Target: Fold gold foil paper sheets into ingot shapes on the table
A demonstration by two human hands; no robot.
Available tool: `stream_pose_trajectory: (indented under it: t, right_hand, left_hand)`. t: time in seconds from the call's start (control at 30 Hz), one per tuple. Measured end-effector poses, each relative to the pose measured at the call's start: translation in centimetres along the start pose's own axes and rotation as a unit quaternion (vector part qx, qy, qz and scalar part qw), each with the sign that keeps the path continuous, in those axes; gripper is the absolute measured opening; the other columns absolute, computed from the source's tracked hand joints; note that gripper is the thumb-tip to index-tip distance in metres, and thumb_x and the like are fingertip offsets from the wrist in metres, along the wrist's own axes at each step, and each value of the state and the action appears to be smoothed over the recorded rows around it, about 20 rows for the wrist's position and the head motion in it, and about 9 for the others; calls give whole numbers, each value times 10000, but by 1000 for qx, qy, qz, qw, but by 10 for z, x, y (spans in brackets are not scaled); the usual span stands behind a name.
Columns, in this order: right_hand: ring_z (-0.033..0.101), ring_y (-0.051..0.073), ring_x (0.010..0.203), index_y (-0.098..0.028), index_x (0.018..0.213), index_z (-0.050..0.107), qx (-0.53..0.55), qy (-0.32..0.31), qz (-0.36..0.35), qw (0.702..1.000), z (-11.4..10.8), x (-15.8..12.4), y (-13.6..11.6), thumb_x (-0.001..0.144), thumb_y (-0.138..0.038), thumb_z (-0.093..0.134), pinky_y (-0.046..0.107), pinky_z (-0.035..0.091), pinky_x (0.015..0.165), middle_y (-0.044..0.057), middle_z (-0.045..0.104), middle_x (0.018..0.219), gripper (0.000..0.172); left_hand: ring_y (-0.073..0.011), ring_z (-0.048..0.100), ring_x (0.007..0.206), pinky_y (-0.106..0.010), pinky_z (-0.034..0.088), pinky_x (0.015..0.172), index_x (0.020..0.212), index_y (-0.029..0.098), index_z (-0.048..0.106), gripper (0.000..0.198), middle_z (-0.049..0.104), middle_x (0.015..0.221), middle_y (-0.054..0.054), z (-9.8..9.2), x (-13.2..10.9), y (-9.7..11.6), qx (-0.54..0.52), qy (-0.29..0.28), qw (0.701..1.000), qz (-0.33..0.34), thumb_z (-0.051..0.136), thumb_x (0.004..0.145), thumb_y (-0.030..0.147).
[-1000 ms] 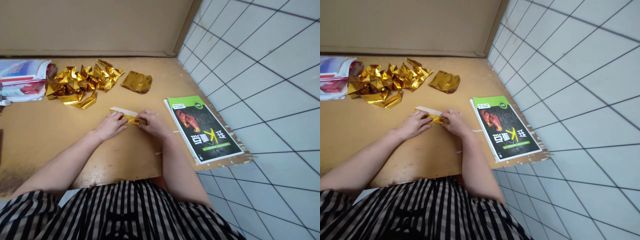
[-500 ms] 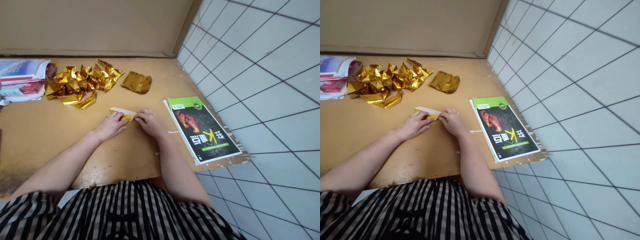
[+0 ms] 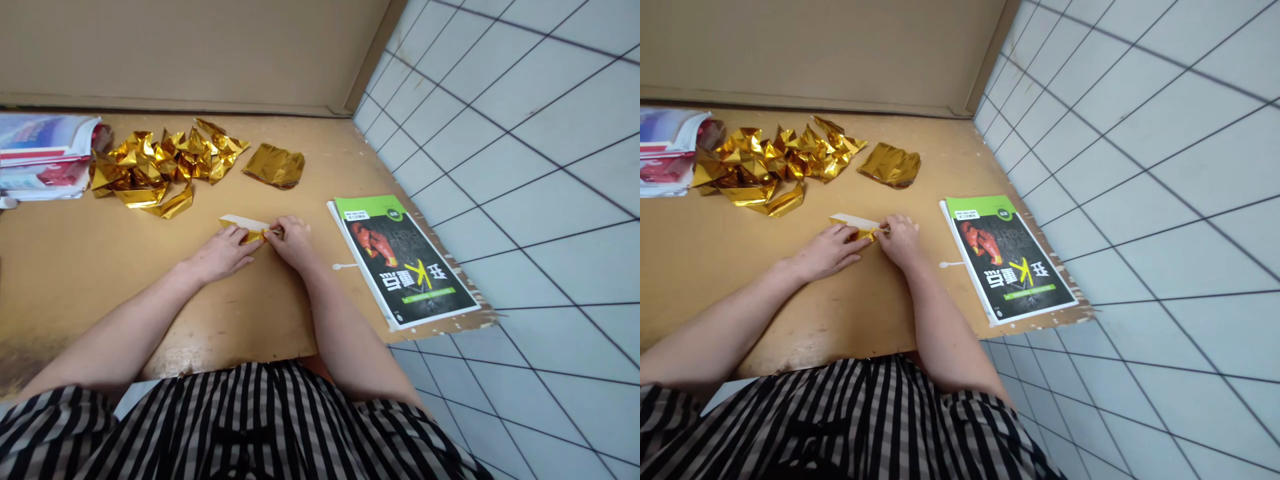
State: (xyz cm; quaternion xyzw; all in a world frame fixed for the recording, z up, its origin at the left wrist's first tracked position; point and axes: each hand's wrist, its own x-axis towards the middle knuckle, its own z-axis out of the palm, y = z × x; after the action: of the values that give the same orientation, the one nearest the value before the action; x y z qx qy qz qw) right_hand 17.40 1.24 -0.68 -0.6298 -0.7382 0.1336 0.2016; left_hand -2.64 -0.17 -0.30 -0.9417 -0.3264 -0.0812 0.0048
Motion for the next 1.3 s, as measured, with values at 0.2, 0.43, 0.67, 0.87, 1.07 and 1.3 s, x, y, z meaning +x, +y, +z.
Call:
stream_pose_trajectory:
  t: [0.2, 0.43, 0.67, 0.87, 1.07, 1.3]
  right_hand:
    - [573, 278, 959, -225, 898, 636, -5, 8, 14, 1000, 2, -2, -4, 824, -362, 628, 405, 395, 818, 96, 679, 988, 156]
    - [564, 286, 954, -232, 863, 624, -6, 28, 33, 999, 3, 0, 1, 823, -357, 623, 413, 386, 806, 96, 674, 990, 132]
    - [564, 288, 958, -228, 848, 626, -12, 18, 60, 998, -2, 5, 7, 815, -328, 632, 410, 373, 807, 89, 670, 976, 105]
    - [532, 306, 983, -222, 827, 612, -56, 57, 28, 996, -3, -4, -2, 827, -299, 620, 431, 349, 823, 120, 657, 992, 78]
    - [556, 263, 933, -226, 816, 615, -44, 1, -45, 998, 4, -14, -20, 867, -214, 523, 388, 346, 802, 89, 671, 906, 105]
    - [598, 247, 856, -230, 775, 611, -35, 0, 27, 999, 6, 4, -15, 851, -281, 548, 366, 346, 772, 57, 682, 829, 111]
  left_hand:
    - [-272, 497, 1090, -425, 451, 932, 1307, 217, 560, 379, 575, 1158, -129, -1, 0, 1, 14, -20, 1000, -2, 429, 975, 344]
    - [-271, 487, 1111, -433, 438, 952, 1310, 241, 567, 377, 566, 1170, -117, 0, -1, 1, -16, -15, 1000, -6, 443, 973, 357]
    - [-272, 483, 1127, -433, 443, 950, 1296, 252, 589, 367, 571, 1156, -111, -2, 0, 2, -29, -20, 999, -17, 453, 973, 362]
    - [-274, 483, 1141, -429, 459, 932, 1312, 256, 576, 375, 573, 1161, -112, -3, 0, 2, -32, -23, 999, -14, 447, 971, 343]
    - [-268, 487, 1101, -426, 454, 927, 1306, 246, 575, 373, 574, 1133, -110, -3, 0, 3, -33, -25, 999, -23, 461, 962, 338]
    - [-261, 484, 1091, -419, 447, 928, 1275, 260, 599, 354, 566, 1115, -97, -1, 0, 2, -41, -20, 999, -24, 465, 959, 348]
